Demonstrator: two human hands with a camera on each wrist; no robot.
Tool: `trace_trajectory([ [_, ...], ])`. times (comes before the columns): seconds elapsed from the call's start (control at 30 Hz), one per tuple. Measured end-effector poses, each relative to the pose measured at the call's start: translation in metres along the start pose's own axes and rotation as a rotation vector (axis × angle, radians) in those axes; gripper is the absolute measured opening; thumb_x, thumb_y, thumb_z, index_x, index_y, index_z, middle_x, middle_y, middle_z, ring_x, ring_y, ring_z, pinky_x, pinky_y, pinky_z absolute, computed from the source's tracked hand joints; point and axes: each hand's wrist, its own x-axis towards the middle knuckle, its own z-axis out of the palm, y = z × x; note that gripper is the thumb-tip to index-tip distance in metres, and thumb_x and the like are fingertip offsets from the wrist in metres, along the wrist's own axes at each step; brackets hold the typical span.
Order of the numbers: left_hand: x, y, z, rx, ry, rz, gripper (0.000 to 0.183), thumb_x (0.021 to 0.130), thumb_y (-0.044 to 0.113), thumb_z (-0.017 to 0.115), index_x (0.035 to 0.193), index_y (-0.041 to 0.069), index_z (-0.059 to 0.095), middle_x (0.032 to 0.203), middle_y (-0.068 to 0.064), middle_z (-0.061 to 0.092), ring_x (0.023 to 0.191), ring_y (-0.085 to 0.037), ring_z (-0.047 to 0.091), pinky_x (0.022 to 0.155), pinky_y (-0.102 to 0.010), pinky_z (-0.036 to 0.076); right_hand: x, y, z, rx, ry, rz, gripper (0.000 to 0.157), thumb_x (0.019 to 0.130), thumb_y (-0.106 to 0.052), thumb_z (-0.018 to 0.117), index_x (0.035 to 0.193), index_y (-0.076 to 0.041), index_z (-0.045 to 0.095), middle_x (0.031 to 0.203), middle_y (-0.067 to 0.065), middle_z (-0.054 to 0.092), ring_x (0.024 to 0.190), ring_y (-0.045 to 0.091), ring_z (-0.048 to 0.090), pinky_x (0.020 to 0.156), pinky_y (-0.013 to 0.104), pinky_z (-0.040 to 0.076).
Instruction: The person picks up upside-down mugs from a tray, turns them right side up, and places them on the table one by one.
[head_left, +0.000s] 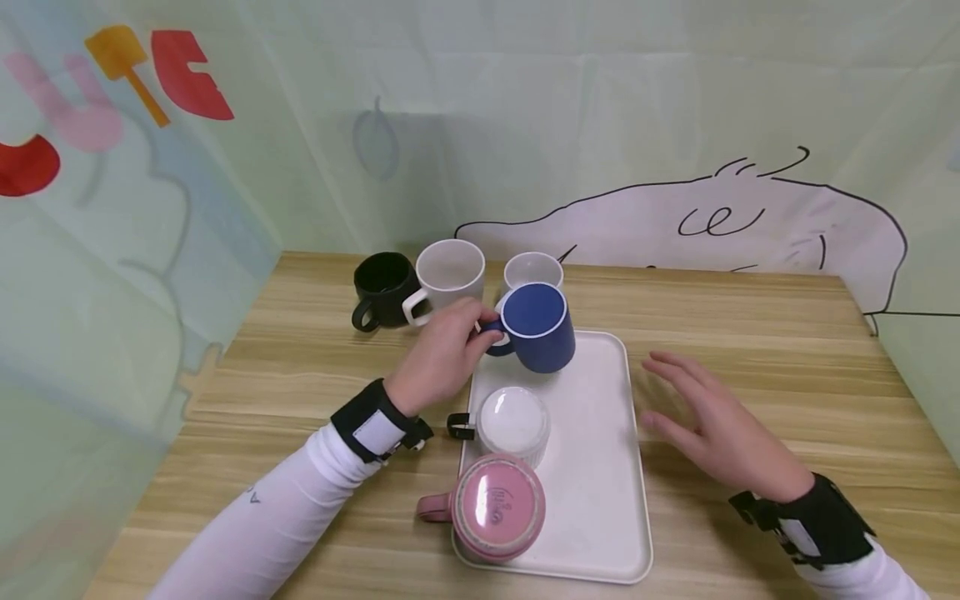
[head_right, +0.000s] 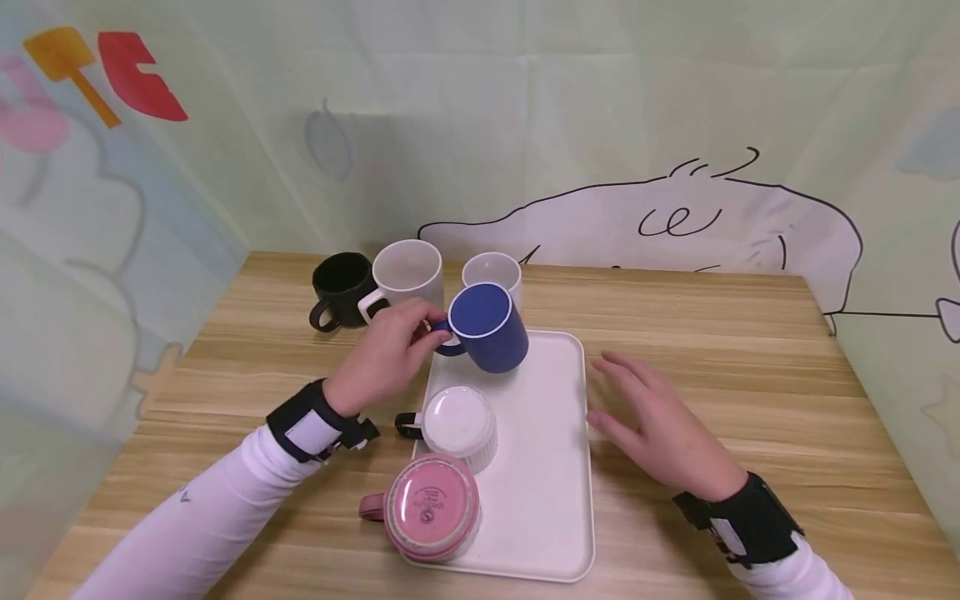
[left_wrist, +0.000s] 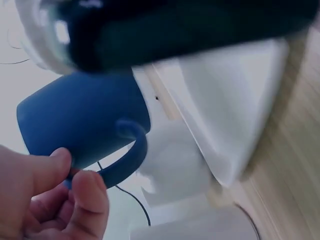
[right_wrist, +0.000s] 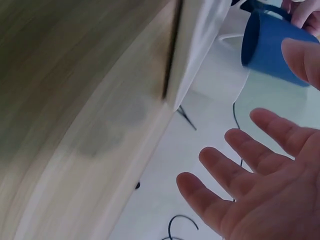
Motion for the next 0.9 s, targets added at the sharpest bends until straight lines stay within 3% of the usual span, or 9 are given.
trace_trajectory([
  [0.47,0.018,0.020,0.003,-0.334,0.113,-0.003,0.014,0.095,0.012,0.067,0.106,0.004,0.064,0.083,-0.002,0.062,0.066,-0.013,0.057,0.057,-0.026,0.051,0.038,-0.020,0.002,0.297,0.035,0.083,0.058,0.097,-0.037,0.065,0.143,-0.006,0.050,0.141,0.009,0.054,0.127,0.029,0.052,0.099,0.051,0.046],
  [0.67,0.025,0.027,0.008,-0.583,0.114,-0.011,0.012,0.096,0.005,0.064,0.105,-0.002,0.062,0.083,-0.012,0.062,0.062,-0.020,0.058,0.057,-0.031,0.053,0.060,-0.033,0.005,0.618,-0.015,0.148,0.051,0.098,-0.032,0.063,0.143,-0.010,0.050,0.132,0.004,0.060,0.119,0.021,0.060,0.096,0.035,0.050],
  [0.9,0.028,0.033,0.015,-0.747,0.051,-0.001,0.010,0.098,0.001,0.060,0.104,-0.006,0.057,0.088,-0.016,0.060,0.062,-0.025,0.058,0.061,-0.033,0.054,0.077,-0.049,0.009,0.985,-0.032,0.160,0.049,0.101,-0.022,0.060,0.145,-0.008,0.044,0.133,0.013,0.058,0.112,0.031,0.064,0.093,0.041,0.052],
])
